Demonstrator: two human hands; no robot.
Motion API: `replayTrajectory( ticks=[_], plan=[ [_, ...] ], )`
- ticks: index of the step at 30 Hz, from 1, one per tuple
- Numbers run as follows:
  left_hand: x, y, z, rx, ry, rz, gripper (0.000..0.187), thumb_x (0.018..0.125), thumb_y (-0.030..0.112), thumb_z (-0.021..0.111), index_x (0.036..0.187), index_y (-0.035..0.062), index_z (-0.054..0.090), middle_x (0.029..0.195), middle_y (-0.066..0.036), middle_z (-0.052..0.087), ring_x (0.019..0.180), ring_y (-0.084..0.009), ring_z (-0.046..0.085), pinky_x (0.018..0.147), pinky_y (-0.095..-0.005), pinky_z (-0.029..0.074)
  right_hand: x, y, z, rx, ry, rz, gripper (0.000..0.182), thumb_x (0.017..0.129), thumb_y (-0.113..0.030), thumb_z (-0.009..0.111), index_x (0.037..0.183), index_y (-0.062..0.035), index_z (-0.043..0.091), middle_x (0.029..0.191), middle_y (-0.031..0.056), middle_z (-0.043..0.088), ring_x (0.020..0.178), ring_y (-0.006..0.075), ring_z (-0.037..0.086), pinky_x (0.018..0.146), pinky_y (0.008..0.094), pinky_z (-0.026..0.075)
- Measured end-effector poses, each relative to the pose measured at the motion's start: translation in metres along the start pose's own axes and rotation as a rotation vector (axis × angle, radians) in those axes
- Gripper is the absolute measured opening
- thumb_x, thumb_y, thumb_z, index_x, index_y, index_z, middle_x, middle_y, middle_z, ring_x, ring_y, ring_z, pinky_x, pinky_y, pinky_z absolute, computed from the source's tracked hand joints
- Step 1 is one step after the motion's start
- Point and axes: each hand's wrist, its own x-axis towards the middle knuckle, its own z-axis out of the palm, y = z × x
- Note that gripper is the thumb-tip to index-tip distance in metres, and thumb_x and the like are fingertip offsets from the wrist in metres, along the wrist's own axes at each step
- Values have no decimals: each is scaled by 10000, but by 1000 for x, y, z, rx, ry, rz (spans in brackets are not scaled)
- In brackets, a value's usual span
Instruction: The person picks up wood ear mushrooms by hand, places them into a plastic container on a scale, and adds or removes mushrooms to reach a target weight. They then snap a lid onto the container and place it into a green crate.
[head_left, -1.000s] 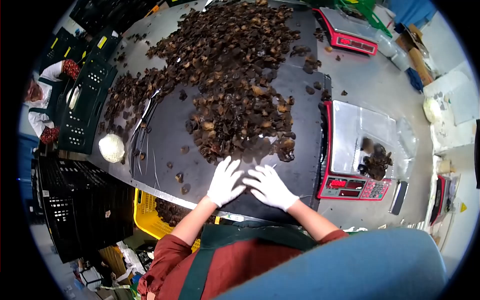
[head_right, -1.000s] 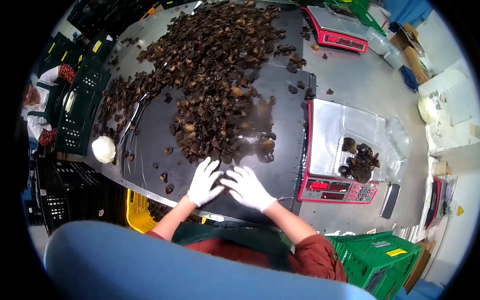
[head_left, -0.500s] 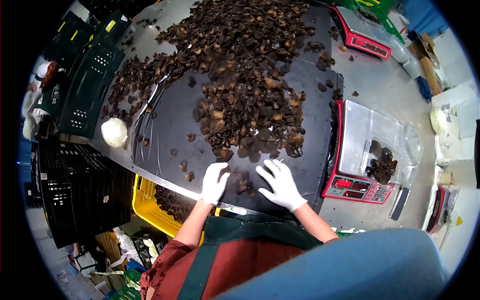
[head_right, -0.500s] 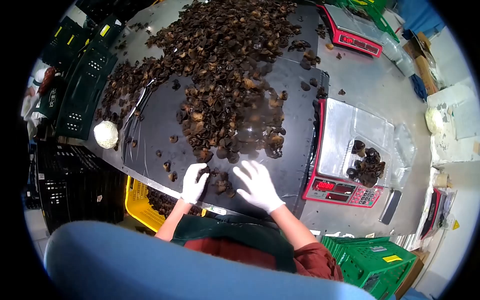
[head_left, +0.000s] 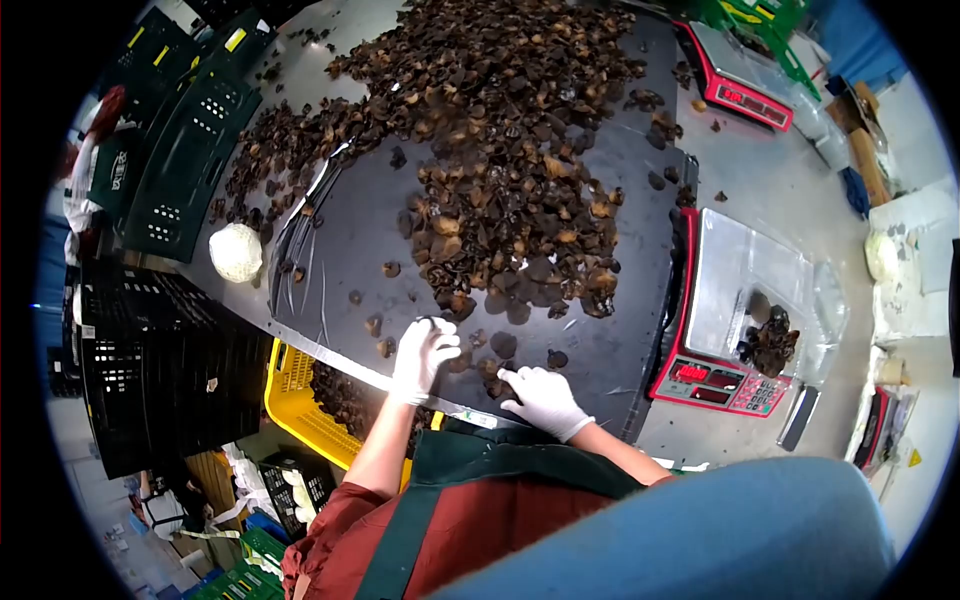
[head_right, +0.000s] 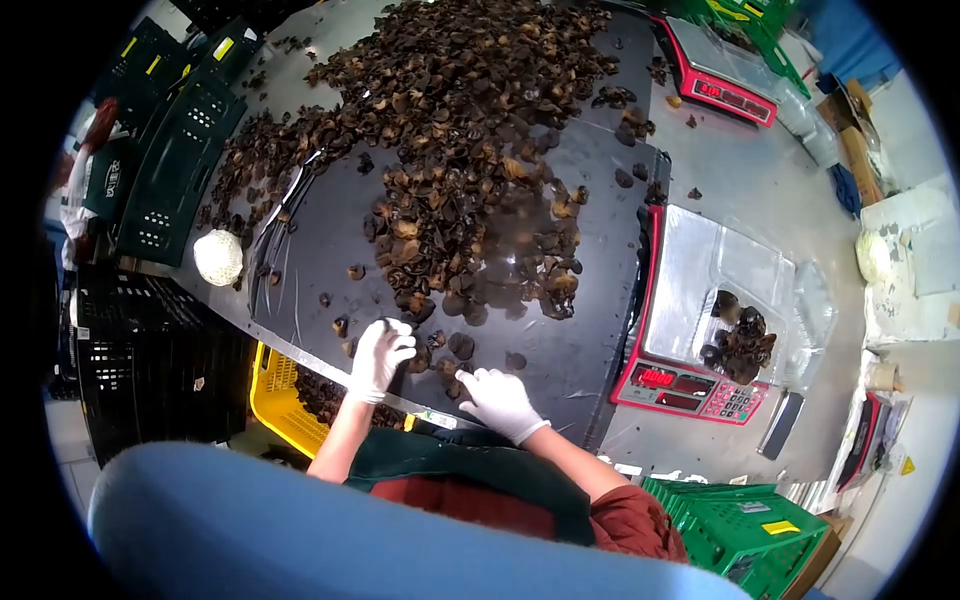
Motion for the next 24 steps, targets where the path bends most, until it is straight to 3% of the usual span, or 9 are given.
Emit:
replayTrajectory(
  ticks=[4, 5, 8, 11, 13, 17, 19, 22, 24],
  plan=[
    [7, -17, 27, 934, -148, 220, 178, 875, 104, 552, 1041, 54, 593, 890, -76, 635, 791, -191, 632, 692, -290, 525, 1, -1, -2, 62, -43, 33, 214, 806, -267, 668, 981, -145, 650, 837, 62, 583, 763, 249, 615, 660, 369, 502],
    [13, -22, 31, 1359, -228, 584, 243, 830, 85, 571, 1071, 76, 596, 940, -101, 626, 837, -254, 631, 741, -316, 522, 0, 2, -3, 150, 3, 53, 180, 812, -259, 655, 949, -143, 650, 833, 69, 588, 757, 253, 618, 657, 368, 505],
    [11, -39, 56, 1672, -192, 773, 329, 764, 71, 592, 1091, 103, 615, 1076, -110, 599, 983, -280, 596, 802, -343, 513, -3, 9, -12, 440, 112, 172, 128, 845, -239, 611, 887, -128, 659, 856, 103, 629, 781, 290, 630, 688, 363, 520],
    [4, -43, 66, 1807, -257, 851, 338, 700, 57, 618, 1034, 105, 618, 1018, -98, 598, 923, -277, 579, 744, -358, 507, -11, 25, -17, 818, 181, 383, 108, 873, -130, 582, 923, -47, 630, 816, 73, 640, 687, 163, 604, 646, 310, 500],
    [2, -42, 64, 1801, -329, 752, 276, 689, 29, 598, 957, 93, 599, 960, -101, 592, 873, -281, 574, 723, -346, 501, -14, 34, -27, 1245, 135, 671, 89, 840, -72, 612, 917, -42, 578, 761, 16, 591, 654, 84, 538, 594, 246, 452],
    [1, -41, 49, 1413, -208, 565, 151, 691, 19, 555, 831, 73, 538, 892, -90, 573, 791, -249, 583, 701, -327, 501, -8, 48, -21, 707, 325, 448, 167, 787, -104, 691, 832, -58, 536, 699, 44, 541, 623, 152, 531, 594, 302, 454],
    [11, -31, 37, 596, -262, 70, 245, 727, -51, 529, 929, 87, 518, 912, -52, 563, 870, -217, 599, 781, -382, 525, 5, 40, -29, 509, 335, 405, 200, 778, -140, 713, 826, -63, 535, 715, 65, 550, 615, 208, 543, 598, 321, 459],
    [17, -7, 42, -88, -291, -72, 372, 688, -80, 543, 1031, 61, 515, 1113, -117, 576, 1102, -297, 575, 996, -517, 464, 29, 28, -32, 317, 380, 327, 204, 836, -170, 648, 1020, -104, 594, 840, 102, 611, 717, 299, 603, 653, 348, 502],
    [27, -1, 44, -25, -271, -11, 243, 778, -23, 583, 996, 68, 528, 1085, -99, 580, 1023, -246, 592, 911, -455, 507, 46, 27, -33, 217, 317, 277, 348, 885, -200, 566, 1230, -149, 557, 968, 117, 630, 844, 294, 639, 708, 369, 526]
  ],
)
